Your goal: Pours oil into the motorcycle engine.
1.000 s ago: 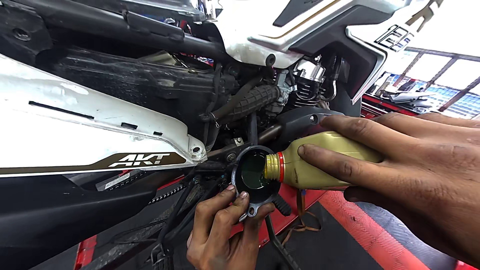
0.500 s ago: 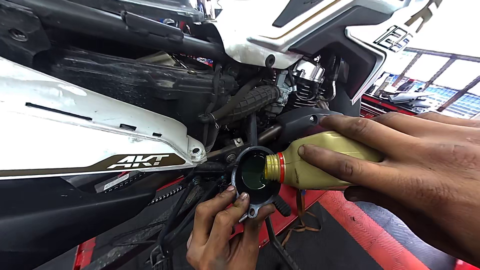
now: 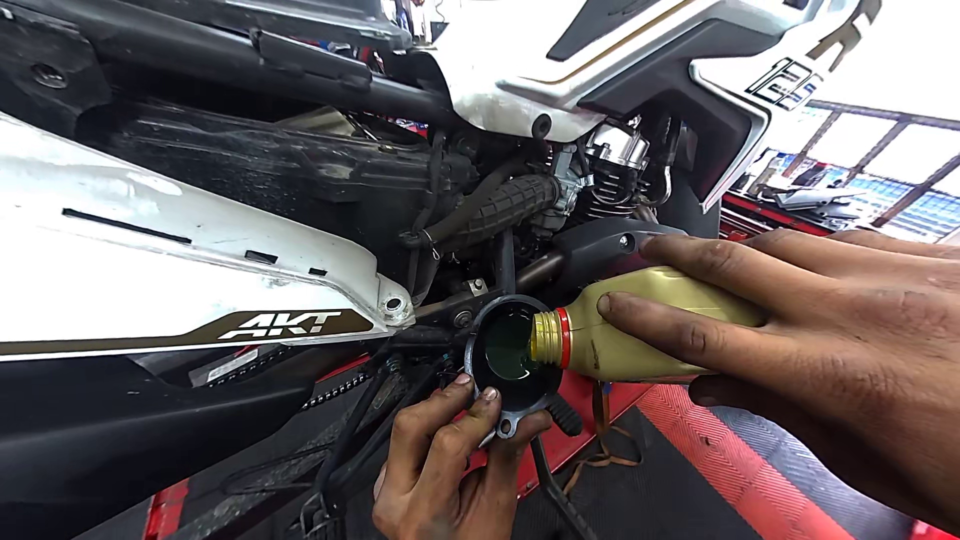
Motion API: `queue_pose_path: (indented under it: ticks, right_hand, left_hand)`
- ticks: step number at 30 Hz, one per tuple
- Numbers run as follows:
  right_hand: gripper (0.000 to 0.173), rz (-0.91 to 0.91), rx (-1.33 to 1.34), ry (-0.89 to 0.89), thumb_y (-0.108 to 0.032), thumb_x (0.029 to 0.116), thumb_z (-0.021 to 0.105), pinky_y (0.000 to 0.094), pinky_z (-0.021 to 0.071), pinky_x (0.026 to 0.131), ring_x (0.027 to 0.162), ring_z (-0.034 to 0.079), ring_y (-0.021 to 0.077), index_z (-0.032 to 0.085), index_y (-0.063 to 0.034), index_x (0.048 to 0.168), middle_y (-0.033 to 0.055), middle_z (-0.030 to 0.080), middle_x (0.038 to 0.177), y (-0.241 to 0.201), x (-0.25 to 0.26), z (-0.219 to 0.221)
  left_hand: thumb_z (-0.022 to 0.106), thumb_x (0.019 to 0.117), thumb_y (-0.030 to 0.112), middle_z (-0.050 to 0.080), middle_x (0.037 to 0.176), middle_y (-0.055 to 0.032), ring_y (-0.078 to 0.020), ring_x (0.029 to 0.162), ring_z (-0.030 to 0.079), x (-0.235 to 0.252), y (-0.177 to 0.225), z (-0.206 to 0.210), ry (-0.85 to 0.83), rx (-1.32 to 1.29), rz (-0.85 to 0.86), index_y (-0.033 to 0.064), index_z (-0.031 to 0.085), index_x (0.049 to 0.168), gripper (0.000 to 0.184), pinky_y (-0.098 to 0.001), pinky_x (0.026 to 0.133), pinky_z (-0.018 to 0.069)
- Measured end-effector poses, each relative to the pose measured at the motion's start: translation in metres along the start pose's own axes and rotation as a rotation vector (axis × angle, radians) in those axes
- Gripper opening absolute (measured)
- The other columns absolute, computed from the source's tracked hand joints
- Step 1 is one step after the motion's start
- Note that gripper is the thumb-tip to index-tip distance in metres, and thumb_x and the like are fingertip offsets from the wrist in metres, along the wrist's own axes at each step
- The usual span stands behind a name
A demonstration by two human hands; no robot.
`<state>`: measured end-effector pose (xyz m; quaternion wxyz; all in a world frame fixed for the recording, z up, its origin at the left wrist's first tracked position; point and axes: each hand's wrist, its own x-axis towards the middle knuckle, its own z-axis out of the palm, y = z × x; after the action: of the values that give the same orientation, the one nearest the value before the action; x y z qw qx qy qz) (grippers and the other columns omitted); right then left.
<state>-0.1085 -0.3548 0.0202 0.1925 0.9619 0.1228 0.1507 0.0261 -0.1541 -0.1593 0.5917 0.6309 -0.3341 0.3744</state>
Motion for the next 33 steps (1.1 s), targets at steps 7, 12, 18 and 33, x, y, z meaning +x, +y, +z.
queue_pose_path:
  ticks: [7,12,18,33]
  right_hand:
    - [0.052,-0.001,0.006,0.001,-0.044,0.0974,0.056,0.0527,0.0508,0.063,0.096,0.065,0.0404,0.051,-0.0377,0.149,0.0158,0.054,0.144,0.0013,0.0002,0.0005]
    - [0.053,0.0,0.009,0.011,-0.043,0.0969,0.057,0.0535,0.0502,0.063,0.095,0.064,0.041,0.051,-0.037,0.149,0.0164,0.054,0.144,0.0009,-0.001,0.0021]
    - [0.053,0.001,0.003,-0.013,-0.042,0.0973,0.058,0.0542,0.0522,0.065,0.098,0.065,0.0422,0.051,-0.0359,0.15,0.0167,0.053,0.145,0.0002,-0.0006,0.0002]
    - [0.054,0.01,0.001,-0.018,-0.044,0.0969,0.058,0.0539,0.0508,0.064,0.098,0.064,0.0421,0.05,-0.0369,0.15,0.0163,0.052,0.147,-0.0003,-0.0009,-0.0004]
  left_hand:
    - [0.087,0.0823,0.039,0.066,0.105,0.0043,0.0005,0.084,0.064,0.0,-0.0011,-0.0008,-0.004,0.006,0.006,0.0143,0.074,0.092,0.03,-0.0102,0.067,0.0542]
    - [0.087,0.0821,0.039,0.066,0.105,0.0044,0.0008,0.085,0.064,-0.0001,-0.0008,-0.0007,-0.002,0.002,0.005,0.0139,0.075,0.092,0.03,-0.0102,0.068,0.0542]
    - [0.088,0.0814,0.038,0.066,0.104,0.0031,0.0008,0.081,0.063,0.0001,-0.0009,-0.0011,-0.002,-0.007,0.001,0.0127,0.075,0.092,0.03,-0.0097,0.064,0.0527]
    - [0.088,0.0808,0.038,0.066,0.104,0.0034,0.0014,0.079,0.062,0.0,-0.0006,-0.0001,0.007,-0.01,-0.005,0.0129,0.075,0.092,0.03,-0.0092,0.063,0.0516]
